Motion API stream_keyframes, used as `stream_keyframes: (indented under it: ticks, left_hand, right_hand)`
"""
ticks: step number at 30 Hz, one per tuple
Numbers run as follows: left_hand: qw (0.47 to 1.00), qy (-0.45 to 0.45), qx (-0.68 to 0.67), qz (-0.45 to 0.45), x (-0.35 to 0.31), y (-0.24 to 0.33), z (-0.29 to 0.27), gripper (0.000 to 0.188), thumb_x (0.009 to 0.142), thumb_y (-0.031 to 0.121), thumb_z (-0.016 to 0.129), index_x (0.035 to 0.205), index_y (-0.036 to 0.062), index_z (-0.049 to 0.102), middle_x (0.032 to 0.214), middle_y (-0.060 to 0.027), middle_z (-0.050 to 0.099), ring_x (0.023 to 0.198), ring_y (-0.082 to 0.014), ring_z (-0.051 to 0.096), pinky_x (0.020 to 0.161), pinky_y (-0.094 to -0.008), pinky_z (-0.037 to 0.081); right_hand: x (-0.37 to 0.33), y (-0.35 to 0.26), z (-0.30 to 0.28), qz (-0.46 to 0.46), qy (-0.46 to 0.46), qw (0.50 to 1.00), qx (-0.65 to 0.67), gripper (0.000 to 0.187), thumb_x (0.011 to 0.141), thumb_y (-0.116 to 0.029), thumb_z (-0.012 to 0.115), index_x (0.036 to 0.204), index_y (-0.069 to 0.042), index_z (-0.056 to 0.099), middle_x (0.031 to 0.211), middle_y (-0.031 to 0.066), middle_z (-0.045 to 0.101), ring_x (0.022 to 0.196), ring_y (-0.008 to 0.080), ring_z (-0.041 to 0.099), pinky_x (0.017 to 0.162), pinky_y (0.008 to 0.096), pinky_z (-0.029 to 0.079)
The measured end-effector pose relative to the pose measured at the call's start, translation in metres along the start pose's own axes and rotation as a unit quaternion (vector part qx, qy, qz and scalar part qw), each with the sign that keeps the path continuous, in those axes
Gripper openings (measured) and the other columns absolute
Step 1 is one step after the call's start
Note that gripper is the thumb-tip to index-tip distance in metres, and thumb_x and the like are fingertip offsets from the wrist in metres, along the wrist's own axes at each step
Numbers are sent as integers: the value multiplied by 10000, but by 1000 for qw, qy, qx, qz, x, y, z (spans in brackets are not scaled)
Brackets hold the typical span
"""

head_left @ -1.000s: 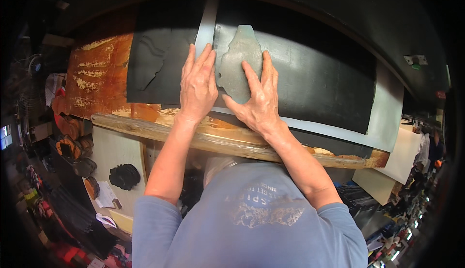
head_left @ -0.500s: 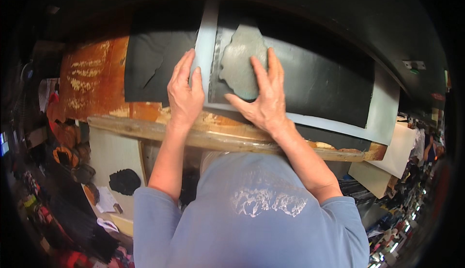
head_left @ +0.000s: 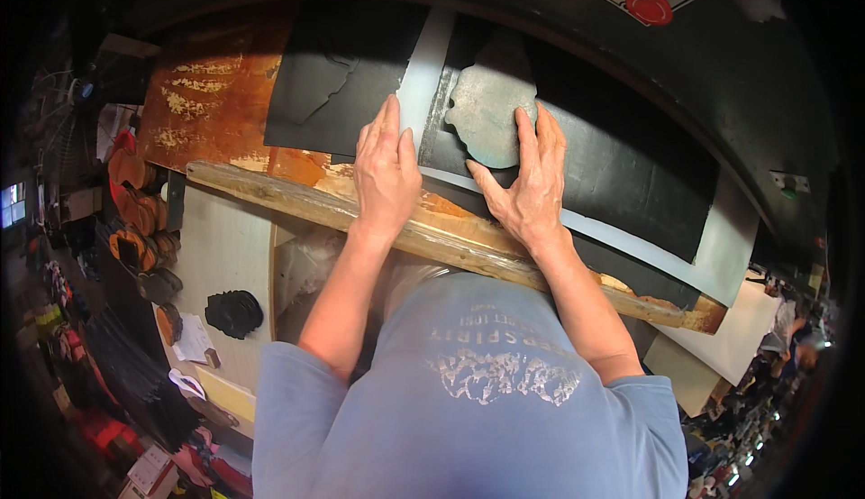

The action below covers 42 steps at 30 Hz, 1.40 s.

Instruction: The person repeatedly feeds black rubber sheets through a roller machine, peels off cut shapes, and stacks the remaining material. They handle multiple sheets and cutouts, occasionally adjusting the machine and stacking the processed rubber on the floor.

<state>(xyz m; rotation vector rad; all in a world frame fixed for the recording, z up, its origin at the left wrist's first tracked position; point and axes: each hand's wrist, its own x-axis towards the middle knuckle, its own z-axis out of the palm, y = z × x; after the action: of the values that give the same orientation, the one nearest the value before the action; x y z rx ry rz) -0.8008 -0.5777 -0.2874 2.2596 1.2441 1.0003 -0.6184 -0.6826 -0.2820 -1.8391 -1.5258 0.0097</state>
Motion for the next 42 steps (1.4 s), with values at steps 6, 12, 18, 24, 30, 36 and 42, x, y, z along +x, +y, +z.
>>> stream_keyframes:
  ticks: [6, 12, 18, 24, 30, 36, 42]
  left_hand:
    - [999, 32, -31, 1, -7, -11, 8, 453, 998, 36, 656, 1430, -88, 598, 1338, -266, 693, 1215, -436, 658, 1061, -489, 519]
    - [999, 12, -36, -2, -13, -9, 2, 460, 999, 19, 659, 1446, -65, 595, 1360, -255, 689, 1234, -431, 663, 1059, -472, 533]
    - [911, 20, -333, -244, -23, -10, -28, 419, 1113, 49, 561, 1515, -66, 544, 1455, -209, 661, 1287, -228, 678, 1103, -330, 518]
    - [925, 15, -281, -256, -16, 0, -55, 395, 1126, 84, 549, 1489, -72, 567, 1430, -200, 676, 1312, -239, 656, 1141, -354, 497]
    - [971, -105, -209, -56, -34, 46, -36, 129, 1022, -5, 638, 1093, -35, 742, 1026, -146, 785, 968, -219, 746, 883, -360, 577]
    - [979, -156, -56, 120, -78, 53, -9, 70, 860, 61, 774, 834, 61, 708, 758, -87, 653, 707, -322, 627, 651, -427, 501]
    - [979, -89, -28, 183, -85, 46, 4, 154, 843, 70, 809, 768, 89, 676, 721, -81, 633, 660, -309, 603, 616, -439, 476]
  right_hand:
    - [-4, 0, 2, -7, -1, 1000, -3, 902, 784, -212, 921, 1506, 86, 470, 1549, 391, 383, 1443, 541, 394, 1155, 590, 438]
    - [-7, -1, -1, -1, -12, 1000, -3, 905, 787, -217, 919, 1519, 70, 469, 1545, 387, 395, 1424, 546, 418, 1156, 589, 440]
    - [-5, 0, -2, -6, -5, 1000, 5, 901, 783, -212, 919, 1524, 47, 476, 1541, 352, 447, 1387, 546, 464, 1151, 589, 445]
    - [-6, 5, -4, -20, -16, 1000, 13, 935, 773, -199, 920, 1543, 46, 451, 1567, 358, 410, 1414, 545, 441, 1173, 594, 422]
    - [-6, 9, -19, 9, -35, 997, 62, 961, 755, -200, 941, 1547, 41, 454, 1602, 351, 392, 1444, 525, 435, 1190, 568, 418]
    - [-12, 10, -8, 17, 4, 998, 56, 890, 724, -213, 972, 1460, 61, 554, 1528, 320, 500, 1381, 491, 509, 1145, 539, 468]
    - [-8, 3, -6, 2, 43, 997, 65, 845, 708, -244, 978, 1408, 54, 613, 1495, 315, 541, 1351, 494, 541, 1139, 538, 479]
